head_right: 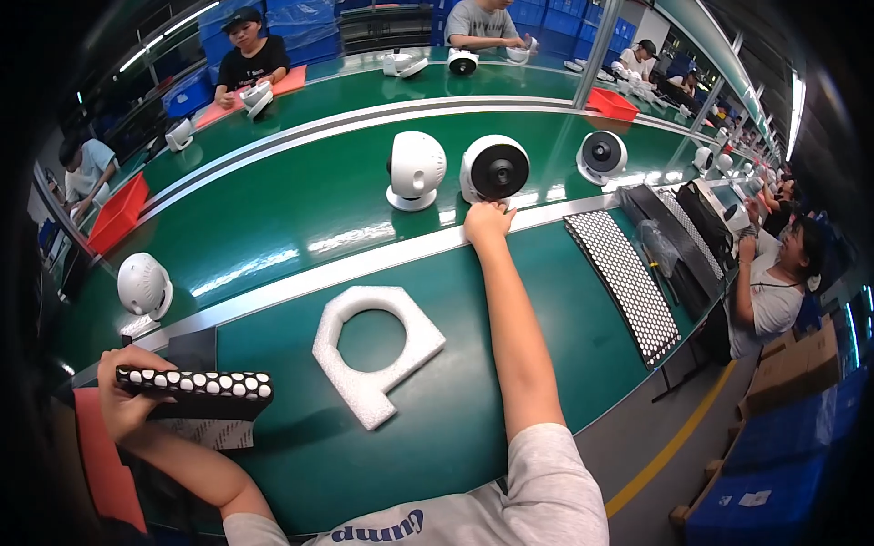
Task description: Assembling electronic components on a factory production line by applying adhesive pads to mounting bases.
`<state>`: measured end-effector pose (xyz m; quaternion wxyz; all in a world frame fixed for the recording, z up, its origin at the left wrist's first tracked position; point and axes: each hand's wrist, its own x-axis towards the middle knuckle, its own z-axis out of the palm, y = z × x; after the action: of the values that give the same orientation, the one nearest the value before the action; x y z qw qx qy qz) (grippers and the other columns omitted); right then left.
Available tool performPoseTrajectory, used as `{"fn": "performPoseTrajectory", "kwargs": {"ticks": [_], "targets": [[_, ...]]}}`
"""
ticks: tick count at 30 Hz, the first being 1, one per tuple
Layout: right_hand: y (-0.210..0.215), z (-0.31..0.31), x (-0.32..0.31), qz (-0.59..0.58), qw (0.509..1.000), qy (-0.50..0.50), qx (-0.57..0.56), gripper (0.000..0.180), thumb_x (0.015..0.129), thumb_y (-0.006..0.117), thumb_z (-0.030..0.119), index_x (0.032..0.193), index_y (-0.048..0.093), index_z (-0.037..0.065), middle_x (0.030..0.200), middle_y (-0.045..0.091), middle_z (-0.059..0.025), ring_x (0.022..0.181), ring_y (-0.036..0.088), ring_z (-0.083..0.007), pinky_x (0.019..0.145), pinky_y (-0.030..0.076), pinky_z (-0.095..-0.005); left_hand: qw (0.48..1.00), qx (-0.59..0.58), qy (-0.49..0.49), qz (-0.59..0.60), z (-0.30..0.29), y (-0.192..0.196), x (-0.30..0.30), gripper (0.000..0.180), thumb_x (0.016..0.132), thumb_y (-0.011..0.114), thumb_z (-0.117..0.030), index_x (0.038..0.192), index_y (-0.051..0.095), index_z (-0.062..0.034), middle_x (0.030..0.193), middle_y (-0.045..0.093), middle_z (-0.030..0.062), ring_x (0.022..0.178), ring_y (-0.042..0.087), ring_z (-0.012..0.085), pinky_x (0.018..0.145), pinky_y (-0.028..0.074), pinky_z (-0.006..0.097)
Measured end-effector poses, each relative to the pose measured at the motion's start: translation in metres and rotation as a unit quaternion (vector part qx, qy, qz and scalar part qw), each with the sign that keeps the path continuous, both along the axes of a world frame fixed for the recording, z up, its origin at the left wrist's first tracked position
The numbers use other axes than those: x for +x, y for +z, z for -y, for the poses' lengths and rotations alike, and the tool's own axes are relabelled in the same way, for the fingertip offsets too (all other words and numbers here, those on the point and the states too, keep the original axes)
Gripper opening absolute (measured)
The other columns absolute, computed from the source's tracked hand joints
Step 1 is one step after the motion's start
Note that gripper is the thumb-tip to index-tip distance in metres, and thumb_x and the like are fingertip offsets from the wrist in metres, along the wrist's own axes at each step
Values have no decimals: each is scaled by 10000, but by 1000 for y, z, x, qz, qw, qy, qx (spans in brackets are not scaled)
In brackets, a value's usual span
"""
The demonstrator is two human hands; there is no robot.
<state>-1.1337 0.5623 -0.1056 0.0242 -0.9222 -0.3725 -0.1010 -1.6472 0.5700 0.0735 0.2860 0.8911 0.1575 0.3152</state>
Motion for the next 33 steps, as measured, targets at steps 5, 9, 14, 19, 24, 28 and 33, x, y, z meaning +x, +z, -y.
{"fn": "performPoseTrajectory", "kwargs": {"ticks": [5,9,14,19,24,28,33], "targets": [[19,-33,-64,-119,949,276,97,482,826,456,400,985,542,-47,1051,510,-265,990,486,-390,862,381,-410,996,-67,-7,-65,7,9,-9,210,606,683,31,802,610,7,788,634,109,719,626,180,660,476,247],[-2,-44,-70,-130,946,281,92,408,844,433,335,1079,490,6,1084,489,-252,1008,468,-384,856,364,-424,994,-81,-76,-6,-14,-12,1,248,638,705,-82,855,595,-34,791,624,81,703,614,187,644,449,249],[-11,-47,-58,-62,968,214,115,484,833,452,305,1217,400,16,1235,414,-188,1144,386,-340,951,296,-407,997,-6,-83,-2,-12,-7,4,247,655,684,-48,872,571,-23,790,632,75,709,620,203,622,459,256],[-18,-59,-44,1,970,202,133,380,795,439,170,1137,454,6,1024,540,-212,947,508,-353,806,402,-432,997,-8,-75,8,-9,-2,4,254,653,680,-33,878,562,-18,736,626,71,646,609,193,566,441,247],[-16,-49,-43,109,954,188,205,111,695,465,-19,792,490,-66,768,548,-246,755,534,-394,691,424,-444,997,-24,-79,7,-9,2,3,266,637,690,-18,872,567,-15,789,628,77,710,616,200,630,451,249],[0,-39,-52,126,956,164,207,75,707,471,17,764,457,-30,707,553,-231,690,556,-385,653,431,-450,998,-48,-45,-13,-8,7,-4,276,614,693,9,869,589,-11,825,625,80,762,613,185,702,456,243],[42,-33,-93,34,957,173,229,132,818,480,184,881,528,78,736,594,-185,731,560,-386,636,431,-450,994,-103,-9,22,-15,3,2,296,604,699,-11,863,555,-9,793,580,52,763,548,115,700,410,222]]}}
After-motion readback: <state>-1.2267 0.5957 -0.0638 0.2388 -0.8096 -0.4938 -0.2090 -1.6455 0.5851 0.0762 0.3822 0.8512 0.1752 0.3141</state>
